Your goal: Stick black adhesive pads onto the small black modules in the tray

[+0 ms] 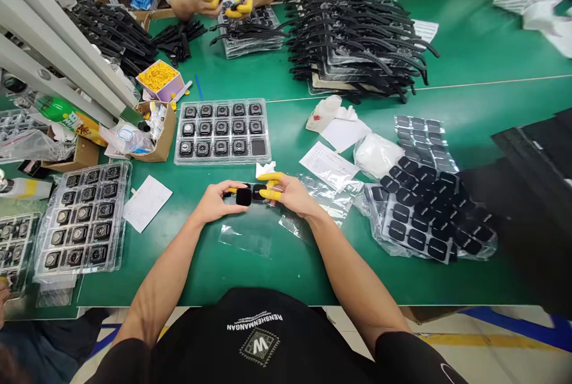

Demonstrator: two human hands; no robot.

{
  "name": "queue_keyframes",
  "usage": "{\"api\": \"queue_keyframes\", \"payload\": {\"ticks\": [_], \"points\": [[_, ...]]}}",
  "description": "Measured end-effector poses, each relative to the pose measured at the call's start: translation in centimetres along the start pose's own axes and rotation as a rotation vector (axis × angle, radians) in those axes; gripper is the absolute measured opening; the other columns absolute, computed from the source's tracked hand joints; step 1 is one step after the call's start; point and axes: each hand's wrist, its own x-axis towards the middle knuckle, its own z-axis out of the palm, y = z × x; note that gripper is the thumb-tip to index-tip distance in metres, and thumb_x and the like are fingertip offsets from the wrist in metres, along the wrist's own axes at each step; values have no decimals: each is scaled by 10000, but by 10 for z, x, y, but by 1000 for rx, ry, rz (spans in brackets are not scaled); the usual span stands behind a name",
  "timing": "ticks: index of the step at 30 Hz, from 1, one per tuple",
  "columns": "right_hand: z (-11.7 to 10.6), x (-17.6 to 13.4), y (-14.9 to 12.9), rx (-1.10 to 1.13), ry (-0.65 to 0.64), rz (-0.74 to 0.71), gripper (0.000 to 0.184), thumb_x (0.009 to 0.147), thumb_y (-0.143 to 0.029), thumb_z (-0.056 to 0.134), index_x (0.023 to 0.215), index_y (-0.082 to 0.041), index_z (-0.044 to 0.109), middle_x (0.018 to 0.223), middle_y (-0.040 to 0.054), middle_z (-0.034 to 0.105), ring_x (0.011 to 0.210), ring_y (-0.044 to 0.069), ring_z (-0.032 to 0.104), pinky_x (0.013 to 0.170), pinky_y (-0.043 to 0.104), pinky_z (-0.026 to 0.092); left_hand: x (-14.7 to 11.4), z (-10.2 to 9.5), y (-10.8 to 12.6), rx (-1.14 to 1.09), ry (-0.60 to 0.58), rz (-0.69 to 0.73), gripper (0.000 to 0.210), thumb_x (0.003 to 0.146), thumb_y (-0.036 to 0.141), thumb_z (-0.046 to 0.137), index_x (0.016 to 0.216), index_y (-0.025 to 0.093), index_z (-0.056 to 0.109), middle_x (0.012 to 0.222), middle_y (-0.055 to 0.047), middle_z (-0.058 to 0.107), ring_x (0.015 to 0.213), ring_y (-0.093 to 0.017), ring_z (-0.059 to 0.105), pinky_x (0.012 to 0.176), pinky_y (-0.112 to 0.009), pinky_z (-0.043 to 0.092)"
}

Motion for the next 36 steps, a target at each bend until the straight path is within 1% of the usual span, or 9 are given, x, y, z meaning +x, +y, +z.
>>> {"api": "queue_keyframes", "payload": {"ticks": [3, 10, 13, 17, 20, 23, 25, 28, 36], "points": [[0, -1, 2, 14, 19, -12, 577, 660, -407, 911, 1171, -245, 697, 731, -37, 673, 633, 157, 682, 563, 295, 604, 2, 8, -2, 6, 57, 14, 548, 625, 317, 951, 1125, 180, 770, 1136, -135, 796, 1066, -297, 735, 1013, -459, 562], [7, 1, 13, -85, 179, -80, 368, 782, -535, 789, 951, -221, 698, 761, 14, 716, 570, 141, 617, 531, 306, 563, 2, 18, -1, -89, 172, -25, 557, 606, 308, 962, 1105, 164, 763, 1107, -132, 802, 1041, -287, 759, 1030, -474, 586], [13, 2, 18, -176, 280, -181, 309, 832, -536, 737, 917, -239, 731, 897, 60, 742, 750, 204, 673, 603, 355, 578, 3, 22, -1, -229, 181, -153, 634, 579, 302, 978, 1146, 148, 739, 1093, -141, 805, 1009, -287, 773, 1017, -495, 600], [1, -6, 9, -254, 339, -358, 297, 788, -538, 797, 728, -261, 707, 1170, 92, 715, 1154, 298, 604, 972, 529, 531, 5, 25, -3, -364, 218, -253, 656, 598, 276, 971, 1186, 136, 714, 1066, -146, 808, 985, -279, 781, 1007, -506, 607], [-11, -14, -3, -133, 254, -457, 476, 766, -691, 758, 636, -258, 607, 1027, 78, 703, 931, 256, 638, 851, 513, 557, 5, 30, -5, -326, 252, -225, 620, 627, 253, 950, 1189, 143, 713, 1062, -138, 808, 1000, -275, 782, 1025, -502, 605], [-1, -14, -8, 58, 204, -310, 420, 727, -676, 805, 778, -281, 671, 811, 17, 674, 698, 181, 610, 697, 408, 562, 4, 34, -7, -206, 238, -166, 580, 655, 246, 924, 1193, 162, 722, 1093, -124, 806, 1042, -277, 778, 1047, -487, 604], [16, -9, -6, 139, 263, -154, 415, 644, -572, 906, 865, -273, 722, 813, 4, 699, 746, 175, 646, 750, 382, 570, 3, 35, -7, -143, 219, -130, 571, 666, 244, 911, 1201, 171, 724, 1122, -114, 803, 1060, -278, 775, 1053, -479, 606], [40, 0, 0, 213, 353, 1, 453, 547, -540, 951, 814, -238, 744, 867, 19, 746, 822, 194, 688, 791, 375, 579, 3, 36, -7, -77, 219, -93, 551, 678, 247, 899, 1198, 185, 729, 1146, -91, 803, 1072, -271, 772, 1058, -464, 608], [49, 3, 7, 249, 389, 32, 443, 511, -511, 965, 790, -236, 759, 850, 23, 776, 856, 213, 712, 834, 394, 593, 3, 38, -11, 19, 206, -42, 541, 689, 270, 895, 1205, 204, 747, 1157, -75, 804, 1064, -270, 778, 1055, -440, 610]]}}
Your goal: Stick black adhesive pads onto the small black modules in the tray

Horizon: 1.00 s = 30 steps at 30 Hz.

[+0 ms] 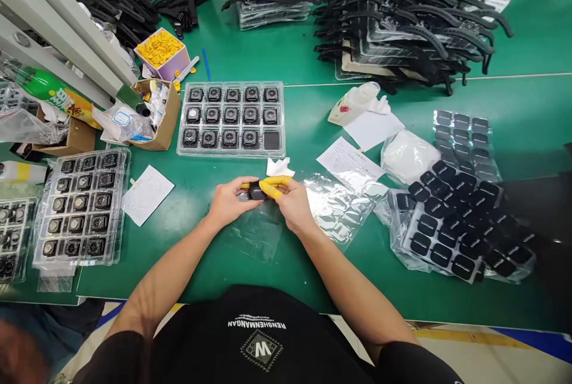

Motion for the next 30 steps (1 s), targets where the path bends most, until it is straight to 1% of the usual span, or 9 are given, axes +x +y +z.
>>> {"api": "queue_keyframes", "payload": {"ticks": [4, 10, 17, 22, 27, 29, 30], "points": [[1, -1, 4, -9, 19, -16, 423, 514, -489, 968, 789, -240, 766, 851, 25, 783, 865, 222, 724, 863, 406, 591, 0, 0, 1, -2, -8, 1, 542, 697, 270, 890, 1216, 201, 748, 1160, -77, 804, 1060, -263, 780, 1040, -418, 618], [1, -1, 4, -13, 52, -24, 429, 501, -499, 968, 783, -246, 767, 830, 22, 776, 851, 223, 719, 870, 421, 597, 0, 0, 2, 19, -3, 6, 542, 694, 254, 893, 1215, 209, 750, 1148, -65, 808, 1055, -255, 782, 1049, -417, 616], [-1, -1, 7, -68, 38, -62, 395, 580, -517, 934, 810, -244, 764, 843, 38, 779, 861, 243, 732, 888, 453, 599, 0, 0, 1, 27, 2, 18, 543, 692, 265, 895, 1213, 213, 751, 1144, -57, 809, 1048, -241, 782, 1052, -407, 617], [0, -1, 8, -59, 44, -73, 393, 579, -505, 940, 817, -244, 766, 846, 38, 785, 859, 237, 730, 870, 435, 602, 0, -1, 1, 34, -4, 28, 538, 696, 271, 893, 1211, 211, 749, 1128, -54, 813, 1040, -239, 784, 1044, -406, 621], [2, -3, 10, -88, 43, -95, 413, 602, -538, 920, 818, -234, 741, 853, 38, 770, 844, 225, 728, 853, 420, 613, 0, 0, 2, 57, -1, 42, 517, 708, 264, 880, 1205, 217, 748, 1128, -49, 814, 1034, -234, 785, 1039, -406, 625], [0, -5, 11, -136, 48, -118, 429, 633, -551, 899, 862, -230, 728, 885, 43, 752, 841, 219, 728, 832, 407, 623, -1, 0, 2, 48, -2, 46, 507, 714, 270, 875, 1201, 213, 747, 1136, -49, 812, 1036, -230, 785, 1046, -405, 622], [-1, -7, 11, -168, 60, -133, 451, 645, -551, 893, 913, -231, 721, 938, 49, 744, 839, 212, 727, 816, 396, 628, -1, 1, 2, 40, -1, 44, 504, 714, 276, 875, 1198, 210, 747, 1144, -51, 810, 1038, -230, 785, 1047, -405, 621]]}}
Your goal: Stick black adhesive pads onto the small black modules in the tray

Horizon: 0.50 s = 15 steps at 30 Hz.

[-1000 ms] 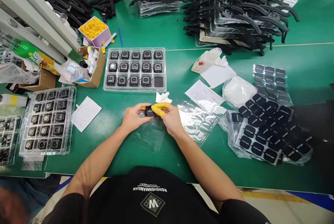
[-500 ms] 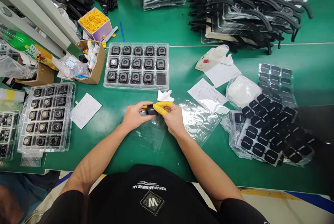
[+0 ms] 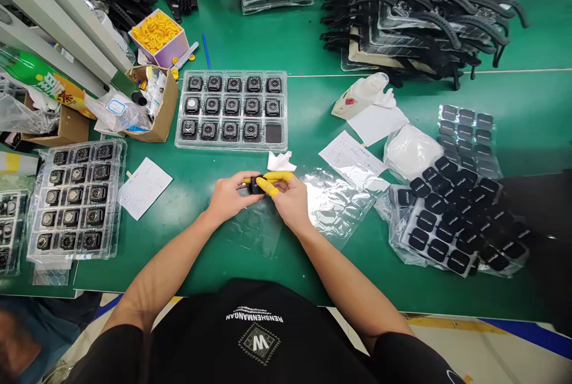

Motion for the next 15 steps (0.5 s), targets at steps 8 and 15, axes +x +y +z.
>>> {"api": "queue_keyframes", "payload": {"ticks": [8, 15], "points": [[-2, 4, -2, -158, -106, -27, 649, 688, -570, 873, 1208, -268, 630, 953, 14, 719, 654, 145, 672, 626, 305, 590, 1, -4, -3, -21, -69, -25, 533, 688, 267, 884, 1194, 199, 733, 1154, -71, 807, 1042, -258, 786, 1035, -417, 622], [-7, 5, 5, -163, -152, -28, 559, 758, -585, 816, 1181, -263, 643, 845, -10, 716, 628, 145, 653, 639, 314, 592, 1, -5, -2, -52, -89, -45, 561, 679, 342, 904, 1193, 193, 738, 1157, -75, 805, 1050, -262, 782, 1056, -423, 608]]}}
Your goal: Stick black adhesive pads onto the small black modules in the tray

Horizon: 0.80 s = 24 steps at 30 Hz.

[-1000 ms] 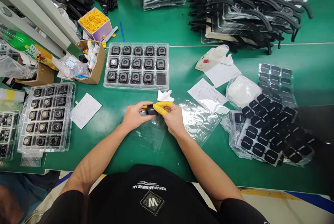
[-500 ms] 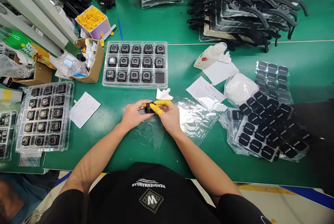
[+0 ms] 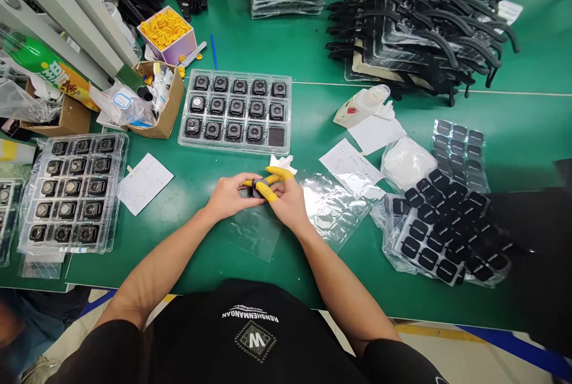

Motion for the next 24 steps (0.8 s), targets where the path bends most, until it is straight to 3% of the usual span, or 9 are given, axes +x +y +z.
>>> {"api": "queue_keyframes", "payload": {"ticks": [4, 8, 11, 13, 16, 19, 21, 24], "points": [[4, -3, -3, 71, -44, -10, 500, 750, -521, 842, 1145, -272, 661, 952, -1, 707, 645, 122, 637, 658, 305, 589, -1, -1, -1, -3, -1, 1, 556, 676, 308, 886, 1200, 195, 739, 1140, -61, 811, 1039, -252, 784, 1021, -385, 623], [5, 0, -8, 181, -136, 18, 691, 579, -458, 955, 1175, -292, 646, 1021, -10, 690, 727, 135, 681, 711, 301, 609, -2, 0, -1, 42, -4, 35, 506, 689, 233, 845, 1184, 200, 745, 1127, -43, 815, 998, -232, 790, 983, -352, 631], [4, 2, -7, 144, -31, 33, 633, 686, -560, 868, 1199, -276, 630, 986, 1, 700, 678, 134, 675, 630, 287, 582, -2, 0, 0, 36, 7, 44, 507, 697, 323, 879, 1169, 189, 747, 1106, -56, 820, 991, -243, 791, 993, -375, 628], [3, 1, -5, 140, -28, 16, 634, 727, -584, 832, 1238, -281, 610, 1000, 8, 711, 680, 142, 682, 623, 295, 583, -2, 1, 0, 34, 10, 32, 519, 694, 345, 888, 1169, 190, 747, 1099, -61, 821, 988, -248, 792, 988, -381, 630], [3, -1, -2, 85, -64, 15, 759, 631, -527, 921, 1279, -295, 602, 963, 9, 729, 695, 170, 686, 678, 342, 613, -2, 1, 0, 57, -4, 32, 505, 694, 286, 868, 1178, 199, 749, 1108, -60, 821, 985, -247, 794, 976, -376, 633], [4, -2, -1, 46, -6, 7, 686, 698, -541, 879, 1277, -289, 611, 970, 27, 742, 692, 179, 691, 697, 366, 617, -2, 1, 0, 31, 10, 36, 510, 692, 317, 877, 1171, 195, 752, 1116, -68, 819, 994, -252, 793, 993, -390, 627], [4, -2, -1, 79, -35, -11, 646, 740, -557, 839, 1283, -296, 604, 1048, 36, 744, 710, 174, 707, 710, 367, 618, -2, 1, -1, 24, 15, 30, 524, 686, 340, 887, 1172, 197, 752, 1125, -68, 817, 1001, -256, 792, 991, -389, 627], [5, 0, -1, 41, -75, 9, 750, 661, -532, 900, 1305, -297, 594, 979, 21, 751, 736, 196, 724, 748, 385, 623, -2, 1, -1, 82, 3, 26, 513, 684, 283, 869, 1181, 221, 753, 1098, -41, 823, 974, -243, 794, 967, -369, 630]]}}
